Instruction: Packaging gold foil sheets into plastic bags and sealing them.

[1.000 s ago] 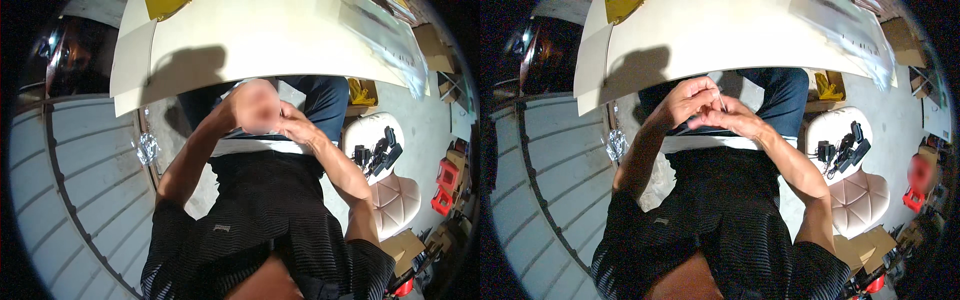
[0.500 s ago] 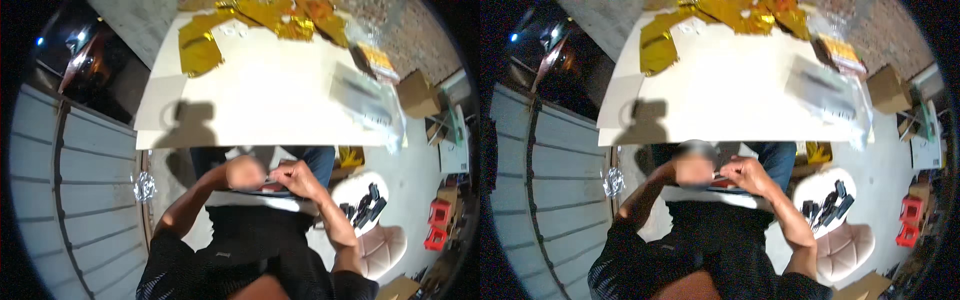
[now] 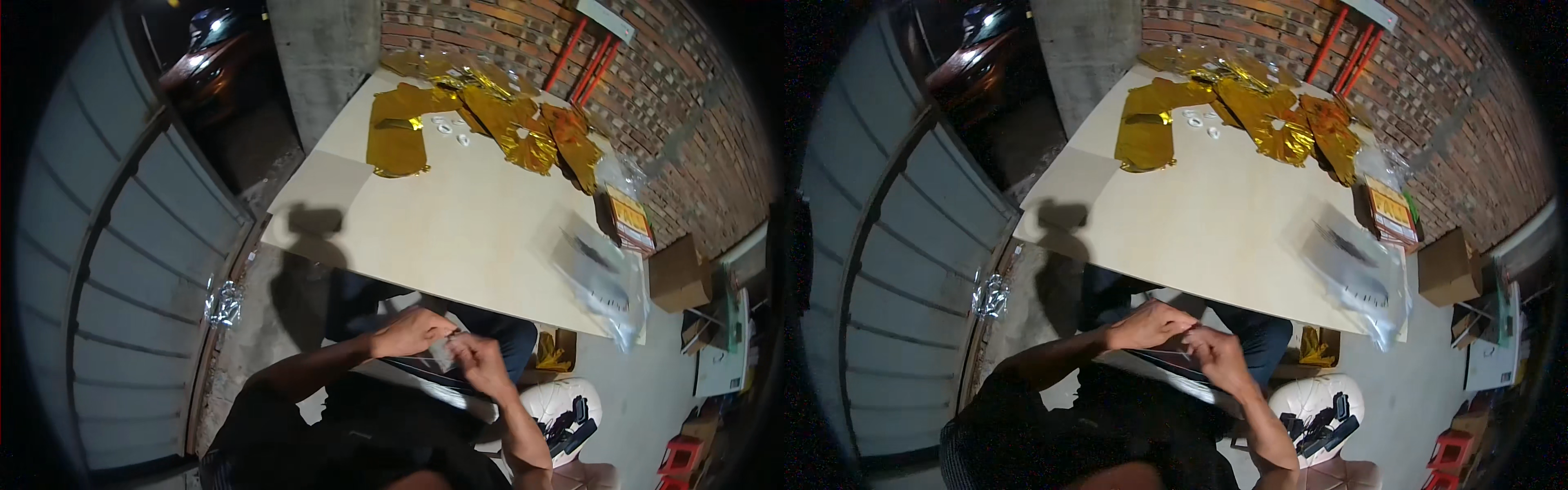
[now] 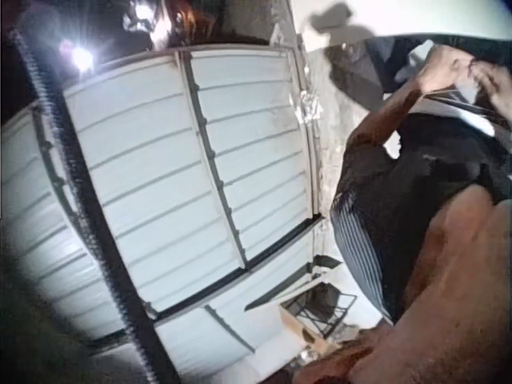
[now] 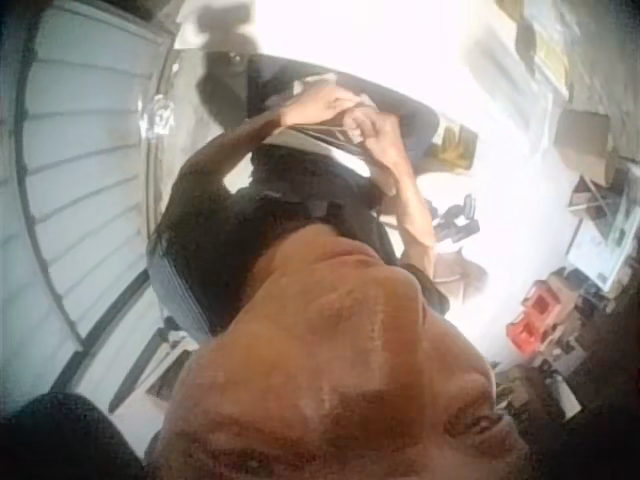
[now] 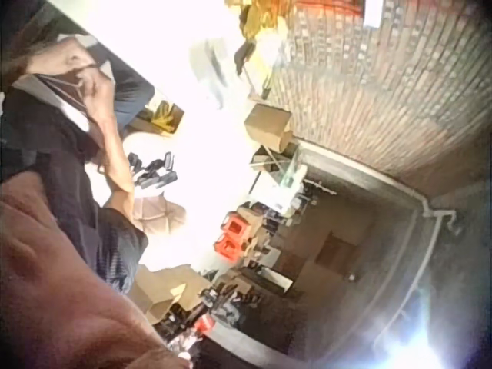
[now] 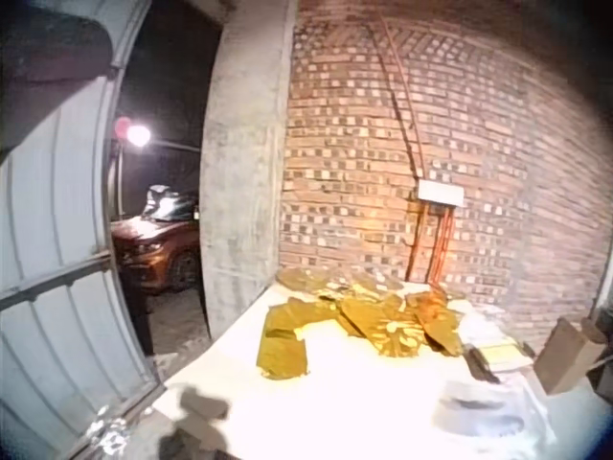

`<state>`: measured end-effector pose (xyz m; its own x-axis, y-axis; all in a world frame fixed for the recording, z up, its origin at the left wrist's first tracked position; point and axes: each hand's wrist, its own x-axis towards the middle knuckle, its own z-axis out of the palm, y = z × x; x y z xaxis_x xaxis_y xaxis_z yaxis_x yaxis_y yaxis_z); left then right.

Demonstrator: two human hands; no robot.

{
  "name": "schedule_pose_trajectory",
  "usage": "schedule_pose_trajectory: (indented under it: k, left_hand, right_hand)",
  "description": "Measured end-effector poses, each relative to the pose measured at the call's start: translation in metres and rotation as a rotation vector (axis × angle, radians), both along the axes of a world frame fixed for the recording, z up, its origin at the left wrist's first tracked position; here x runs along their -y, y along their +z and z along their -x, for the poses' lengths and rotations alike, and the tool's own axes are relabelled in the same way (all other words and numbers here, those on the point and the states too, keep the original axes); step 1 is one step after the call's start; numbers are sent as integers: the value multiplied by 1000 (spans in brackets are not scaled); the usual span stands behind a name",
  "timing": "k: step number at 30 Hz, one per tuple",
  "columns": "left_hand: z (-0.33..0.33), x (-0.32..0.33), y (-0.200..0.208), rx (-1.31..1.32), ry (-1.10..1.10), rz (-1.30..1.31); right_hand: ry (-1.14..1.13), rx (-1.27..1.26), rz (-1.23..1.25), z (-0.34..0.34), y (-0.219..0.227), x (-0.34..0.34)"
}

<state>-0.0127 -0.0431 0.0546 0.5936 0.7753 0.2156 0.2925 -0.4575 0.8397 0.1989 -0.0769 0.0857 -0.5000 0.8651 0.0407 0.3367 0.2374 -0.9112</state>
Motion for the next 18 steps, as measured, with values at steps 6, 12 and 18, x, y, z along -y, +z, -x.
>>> schedule_pose_trajectory:
  k: [6,12,18]
  left_hand:
    - [11,-4,42,244,-314,586]
    - [11,-19,10,37,-36,-375]
    - [9,5,82,291,-232,552]
  right_hand:
    - [-29,-40,163,-20,9,-14]
    - [37,-79,93,-4,26,-3]
    - [34,-128,173,-7,21,-6]
